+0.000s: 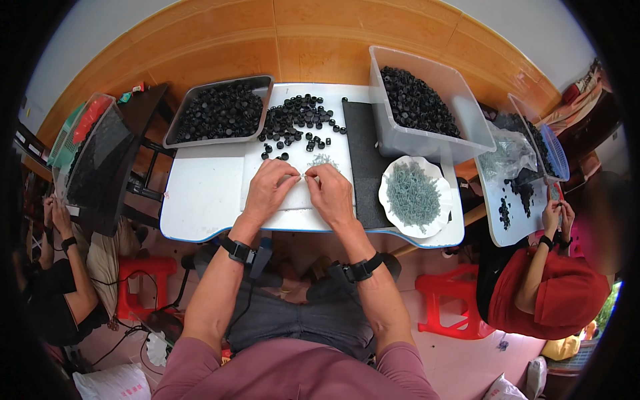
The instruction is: Assembling small black plastic components by inserting metal screws into them at a workshop workbench.
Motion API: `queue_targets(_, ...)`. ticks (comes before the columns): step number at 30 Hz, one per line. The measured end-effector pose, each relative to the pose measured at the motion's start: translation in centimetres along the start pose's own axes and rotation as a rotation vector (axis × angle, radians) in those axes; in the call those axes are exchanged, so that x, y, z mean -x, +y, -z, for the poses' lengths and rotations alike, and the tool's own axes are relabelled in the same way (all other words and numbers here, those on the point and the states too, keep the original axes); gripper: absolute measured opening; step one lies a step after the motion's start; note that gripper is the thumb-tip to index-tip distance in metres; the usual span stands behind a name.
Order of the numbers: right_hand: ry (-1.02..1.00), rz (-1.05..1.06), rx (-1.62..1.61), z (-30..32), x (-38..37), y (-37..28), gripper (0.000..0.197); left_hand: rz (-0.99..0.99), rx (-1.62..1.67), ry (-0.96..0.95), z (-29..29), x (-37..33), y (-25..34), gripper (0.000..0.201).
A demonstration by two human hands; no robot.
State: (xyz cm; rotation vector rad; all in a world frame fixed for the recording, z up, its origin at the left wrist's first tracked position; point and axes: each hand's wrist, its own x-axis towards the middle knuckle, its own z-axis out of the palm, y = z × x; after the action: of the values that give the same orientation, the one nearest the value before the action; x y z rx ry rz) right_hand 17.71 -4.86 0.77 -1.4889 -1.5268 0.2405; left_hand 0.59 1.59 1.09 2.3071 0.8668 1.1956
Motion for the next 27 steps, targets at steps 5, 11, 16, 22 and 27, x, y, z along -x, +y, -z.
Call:
queue_targets(5,0.044,0.029,-0.001,-0.1,0.0,0.0,0.010,-0.051,-0.002,-0.038,-0.1,0.0,0.1,0.009)
queue_targets(11,0.142,0.039,0.044,-0.3,0.1,0.8,0.012,-0.067,-0.038,-0.010,-0.2,0.0,0.5,0.010)
queue_targets(16,0.121,0.189,0.173,0.0,0.2,-0.4,0.013,0.032,-0.003,0.063,-0.1,0.4,-0.1,0.010)
queue_targets(22,0.029,0.005,-0.142,0.3,0.2,0.0,0.009,0.003,0.032,0.046,0.0,0.1,0.2,0.010)
queue_targets(27,0.002,-0.025,-0.190,0.2,0.0,0.0,0.009,-0.004,0.050,0.043,0.1,0.1,0.2,0.009)
